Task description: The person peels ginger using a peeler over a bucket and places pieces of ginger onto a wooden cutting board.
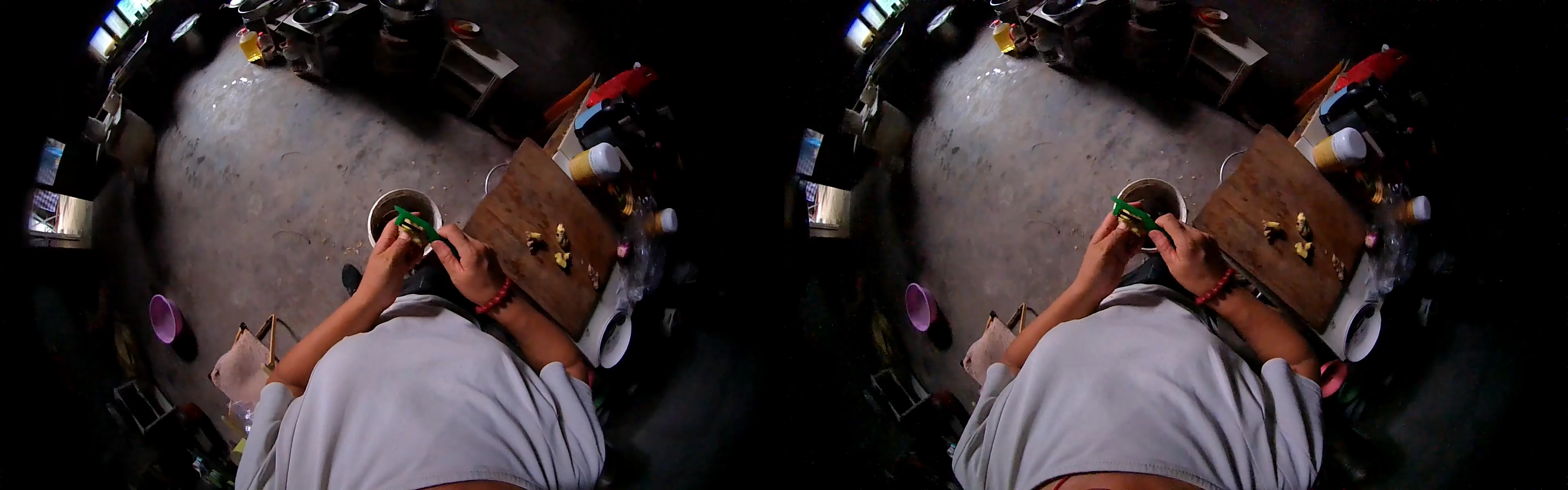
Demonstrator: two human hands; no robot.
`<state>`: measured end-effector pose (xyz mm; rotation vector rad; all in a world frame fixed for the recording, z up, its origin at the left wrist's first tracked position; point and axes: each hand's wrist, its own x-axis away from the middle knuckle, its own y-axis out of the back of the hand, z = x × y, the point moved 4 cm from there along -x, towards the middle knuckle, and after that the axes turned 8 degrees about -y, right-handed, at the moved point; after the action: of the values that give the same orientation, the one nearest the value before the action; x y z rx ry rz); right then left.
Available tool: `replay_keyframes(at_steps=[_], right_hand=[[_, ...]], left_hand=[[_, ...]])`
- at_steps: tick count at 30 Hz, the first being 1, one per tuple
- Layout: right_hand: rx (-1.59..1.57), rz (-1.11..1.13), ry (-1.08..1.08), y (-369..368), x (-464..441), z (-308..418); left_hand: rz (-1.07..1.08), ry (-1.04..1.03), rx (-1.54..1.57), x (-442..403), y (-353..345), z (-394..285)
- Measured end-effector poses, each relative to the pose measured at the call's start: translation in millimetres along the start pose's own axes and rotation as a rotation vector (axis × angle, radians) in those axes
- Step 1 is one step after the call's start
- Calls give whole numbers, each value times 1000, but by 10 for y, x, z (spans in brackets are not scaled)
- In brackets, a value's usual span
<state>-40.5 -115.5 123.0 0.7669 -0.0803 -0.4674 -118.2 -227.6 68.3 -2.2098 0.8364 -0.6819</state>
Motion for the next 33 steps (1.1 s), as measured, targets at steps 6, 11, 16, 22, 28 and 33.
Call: replay_keyframes(at_steps=[6, 11, 16, 22, 28, 33], right_hand=[[25, 60, 45, -48, -7, 74], [-1, 113, 33, -110, -48, 178], [43, 108, -12, -282, -169, 285], [64, 100, -65, -372, -279, 403], [72, 113, -67, -355, -299, 508], [111, 32, -82, -502, -397, 544]], left_hand=[[30, -3, -19, 23, 122, -115], [29, 9, -31, 43, 226, -183], [-49, -83, 15, 25, 268, -219], [-92, -114, 55, -21, 347, -265], [25, -39, 173, -105, 468, -452], [-10, -82, 148, -121, 374, -490]])
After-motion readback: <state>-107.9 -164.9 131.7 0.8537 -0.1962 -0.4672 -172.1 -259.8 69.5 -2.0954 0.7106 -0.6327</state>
